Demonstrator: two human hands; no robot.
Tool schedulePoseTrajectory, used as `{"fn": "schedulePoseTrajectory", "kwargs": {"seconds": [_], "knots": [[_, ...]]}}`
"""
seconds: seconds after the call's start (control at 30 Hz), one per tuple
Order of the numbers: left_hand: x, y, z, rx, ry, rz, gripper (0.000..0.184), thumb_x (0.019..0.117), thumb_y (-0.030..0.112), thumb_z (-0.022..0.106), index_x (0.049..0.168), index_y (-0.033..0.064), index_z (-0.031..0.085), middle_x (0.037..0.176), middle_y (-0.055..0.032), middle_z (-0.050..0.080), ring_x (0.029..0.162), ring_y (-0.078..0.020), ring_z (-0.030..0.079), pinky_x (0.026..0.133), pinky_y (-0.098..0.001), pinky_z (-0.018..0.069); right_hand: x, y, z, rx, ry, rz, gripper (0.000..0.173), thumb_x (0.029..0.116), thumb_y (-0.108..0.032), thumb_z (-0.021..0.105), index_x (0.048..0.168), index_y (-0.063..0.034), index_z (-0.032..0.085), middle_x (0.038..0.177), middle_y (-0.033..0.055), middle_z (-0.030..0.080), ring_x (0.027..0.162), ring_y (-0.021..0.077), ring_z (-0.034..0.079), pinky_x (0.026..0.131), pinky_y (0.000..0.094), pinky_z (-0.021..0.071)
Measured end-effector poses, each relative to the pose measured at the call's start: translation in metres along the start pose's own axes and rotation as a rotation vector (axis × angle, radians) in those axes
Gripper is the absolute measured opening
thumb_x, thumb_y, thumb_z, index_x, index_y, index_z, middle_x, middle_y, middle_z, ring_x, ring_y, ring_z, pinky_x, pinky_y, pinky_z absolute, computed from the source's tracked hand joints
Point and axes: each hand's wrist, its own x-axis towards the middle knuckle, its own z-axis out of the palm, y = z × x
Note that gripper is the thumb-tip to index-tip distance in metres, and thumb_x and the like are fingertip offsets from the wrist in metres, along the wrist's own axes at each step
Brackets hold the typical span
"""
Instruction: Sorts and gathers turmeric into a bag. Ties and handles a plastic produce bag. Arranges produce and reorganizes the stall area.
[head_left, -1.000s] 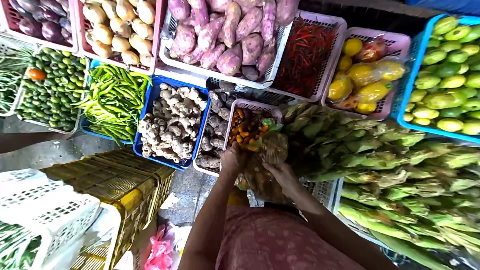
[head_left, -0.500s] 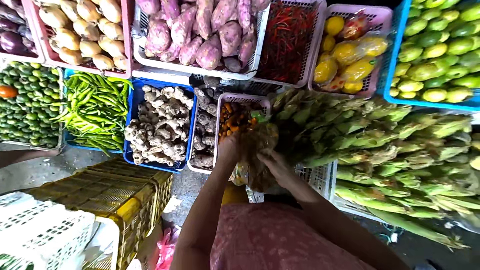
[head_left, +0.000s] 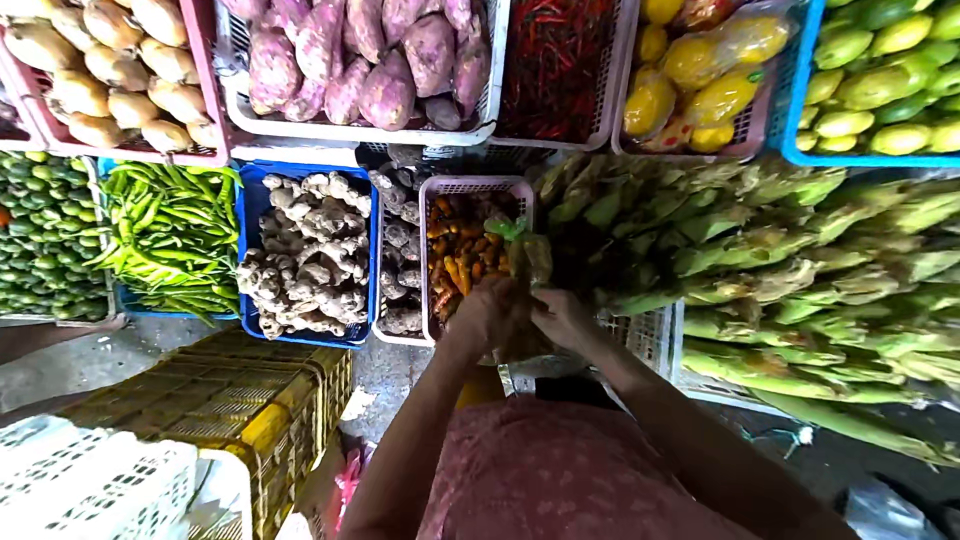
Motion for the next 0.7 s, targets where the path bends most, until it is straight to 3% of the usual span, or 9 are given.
{"fn": "schedulePoseTrajectory", "kwargs": {"seconds": [0.07,0.13,0.2,0.3,0.37,0.5,0.57,0.63,0.7], "knots": [[0.004,-0.009,-0.009,-0.072,0.004,-0.007,0.032,0.1050,0.016,0.052,0.121,-0.0053,0.069,0.131,-0.0237,0.063,0.122,-0.0318,0.061,0.107,-0.0470,0.0475,0.001,0.010,0.008,0.112,0.063,-0.042,0.031,0.1022,-0.017,0.058,0.113,0.0092,0.070,0.118,0.0246,0.068,0.112,0.0257,0.065,0.102,0.0385,0.0507],[0.016,-0.015,-0.021,-0.050,0.084,-0.130,0.035,0.1084,0.018,0.046,0.122,-0.0068,0.066,0.132,-0.0251,0.062,0.122,-0.0359,0.061,0.106,-0.0524,0.0467,0.004,0.018,0.009,0.169,0.091,-0.024,0.034,0.1040,-0.022,0.058,0.118,0.0077,0.069,0.122,0.0233,0.067,0.116,0.0233,0.064,0.104,0.0371,0.0496],[0.034,-0.020,-0.030,0.059,0.146,-0.131,0.032,0.1067,0.016,0.050,0.128,-0.0035,0.064,0.130,-0.0242,0.063,0.120,-0.0376,0.063,0.104,-0.0552,0.0488,0.003,0.016,0.006,0.200,0.113,-0.015,0.033,0.1040,-0.021,0.058,0.118,0.0072,0.069,0.121,0.0207,0.068,0.114,0.0177,0.064,0.102,0.0321,0.0503],[0.070,-0.038,-0.042,0.149,0.185,0.013,0.028,0.0987,0.003,0.059,0.124,-0.0025,0.068,0.131,-0.0256,0.063,0.121,-0.0408,0.062,0.104,-0.0565,0.0493,-0.001,0.006,0.003,0.282,0.199,-0.066,0.029,0.1026,-0.016,0.059,0.114,0.0083,0.069,0.114,0.0153,0.070,0.104,0.0040,0.065,0.094,0.0198,0.0521],[0.091,-0.039,-0.050,0.162,0.175,0.000,0.026,0.0982,0.001,0.058,0.122,-0.0041,0.067,0.132,-0.0267,0.061,0.123,-0.0410,0.061,0.105,-0.0553,0.0481,0.001,0.002,0.002,0.345,0.249,-0.089,0.027,0.1020,-0.014,0.059,0.114,0.0086,0.068,0.112,0.0128,0.070,0.101,0.0006,0.065,0.092,0.0178,0.0530],[0.070,-0.021,-0.054,0.227,0.263,-0.112,0.028,0.0993,0.009,0.063,0.125,-0.0003,0.066,0.135,-0.0249,0.060,0.121,-0.0426,0.061,0.101,-0.0597,0.0505,0.008,0.007,0.004,0.514,0.368,0.127,0.037,0.1018,-0.018,0.061,0.128,0.0079,0.056,0.115,0.0149,0.066,0.103,0.0095,0.064,0.093,0.0270,0.0536],[0.042,-0.015,-0.053,0.332,0.115,-0.248,0.037,0.0978,0.020,0.069,0.131,0.0030,0.063,0.137,-0.0252,0.058,0.117,-0.0457,0.062,0.095,-0.0653,0.0506,0.012,0.019,0.009,0.621,0.402,0.272,0.047,0.1001,-0.022,0.066,0.134,0.0050,0.047,0.122,0.0157,0.060,0.109,0.0136,0.060,0.095,0.0298,0.0515],[0.030,-0.019,-0.051,0.349,-0.034,-0.347,0.047,0.0953,0.034,0.072,0.134,0.0093,0.061,0.144,-0.0227,0.053,0.112,-0.0434,0.065,0.091,-0.0638,0.0533,0.014,0.025,0.012,0.634,0.379,0.352,0.064,0.0965,-0.023,0.071,0.145,0.0035,0.039,0.136,0.0195,0.055,0.123,0.0179,0.056,0.103,0.0330,0.0494],[0.029,-0.019,-0.043,0.314,-0.051,-0.330,0.044,0.0945,0.031,0.074,0.131,0.0073,0.064,0.141,-0.0216,0.054,0.117,-0.0415,0.062,0.097,-0.0606,0.0517,0.017,0.018,0.009,0.575,0.314,0.371,0.077,0.0940,-0.023,0.075,0.153,0.0017,0.031,0.147,0.0223,0.048,0.134,0.0228,0.052,0.110,0.0365,0.0457]]}}
